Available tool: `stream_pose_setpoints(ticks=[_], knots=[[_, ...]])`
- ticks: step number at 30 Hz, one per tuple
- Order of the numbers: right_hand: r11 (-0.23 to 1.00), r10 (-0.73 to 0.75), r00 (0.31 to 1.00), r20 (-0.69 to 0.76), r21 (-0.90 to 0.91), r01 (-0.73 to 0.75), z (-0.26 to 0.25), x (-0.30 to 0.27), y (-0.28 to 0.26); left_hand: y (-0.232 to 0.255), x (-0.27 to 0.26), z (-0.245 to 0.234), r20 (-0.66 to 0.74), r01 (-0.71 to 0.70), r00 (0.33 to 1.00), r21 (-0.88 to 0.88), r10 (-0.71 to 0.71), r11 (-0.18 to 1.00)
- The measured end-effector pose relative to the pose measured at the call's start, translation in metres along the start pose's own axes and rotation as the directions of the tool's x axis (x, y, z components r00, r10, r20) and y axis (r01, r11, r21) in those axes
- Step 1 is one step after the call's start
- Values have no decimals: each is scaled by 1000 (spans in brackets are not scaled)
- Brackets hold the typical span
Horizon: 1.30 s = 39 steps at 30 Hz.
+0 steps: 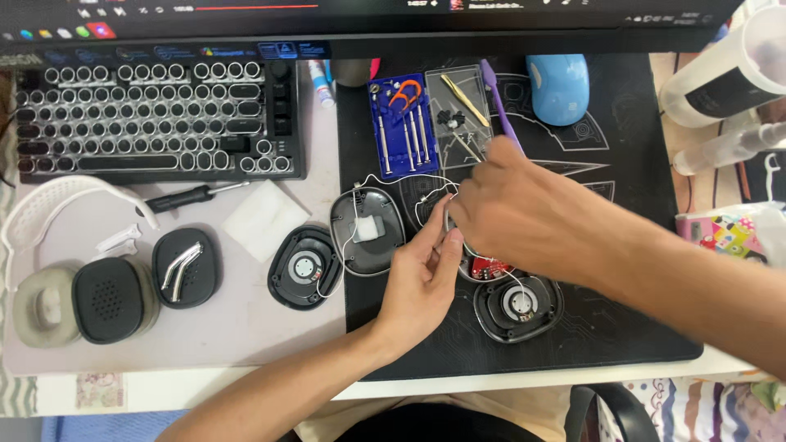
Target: The person disassembles the ear cup of a pair of headphones by hand and using a small screwdriver, revealing the internal wiring and circuit board. They then separate the speaker component and manipulate small wires near the connection points.
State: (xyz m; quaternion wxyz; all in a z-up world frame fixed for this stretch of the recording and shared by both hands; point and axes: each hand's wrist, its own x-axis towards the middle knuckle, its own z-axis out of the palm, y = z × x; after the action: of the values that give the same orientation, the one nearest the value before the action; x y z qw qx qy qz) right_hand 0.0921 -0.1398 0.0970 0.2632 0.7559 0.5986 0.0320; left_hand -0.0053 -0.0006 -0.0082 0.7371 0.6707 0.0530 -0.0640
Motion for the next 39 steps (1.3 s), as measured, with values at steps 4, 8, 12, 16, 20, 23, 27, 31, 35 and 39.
stream_pose_setpoints(ticks=[4,8,12,16,20,23,27,31,35,39], knots=[[974,-202,979,-7,-102,201,-7,3,13,-5,0,1,14,-29,1000,40,28,999],[955,-278,961,-3,-107,276,-3,3,19,0,0,-1,22,-8,1000,50,7,999],[934,-331,943,-43,-157,321,6,-3,17,-11,1,-1,-5,49,999,41,-49,998],[943,-310,944,-117,-164,289,8,-4,22,-11,3,0,6,-4,1000,80,4,997],[949,-304,944,-128,-128,288,10,-6,24,-15,3,0,-4,-18,1000,59,18,998],[969,-235,960,-151,-121,217,12,-7,26,2,4,0,30,-51,998,76,49,996],[999,-32,989,-145,-39,26,10,-6,22,-4,6,4,13,-49,999,-59,50,997],[994,39,993,-114,-101,-51,13,-5,18,2,3,2,23,-14,1000,40,14,999],[996,38,990,-133,-74,-48,12,-6,16,0,4,2,24,-12,1000,8,12,1000],[999,50,993,-109,17,-48,13,-6,14,-3,5,2,0,30,1000,6,-30,1000]])
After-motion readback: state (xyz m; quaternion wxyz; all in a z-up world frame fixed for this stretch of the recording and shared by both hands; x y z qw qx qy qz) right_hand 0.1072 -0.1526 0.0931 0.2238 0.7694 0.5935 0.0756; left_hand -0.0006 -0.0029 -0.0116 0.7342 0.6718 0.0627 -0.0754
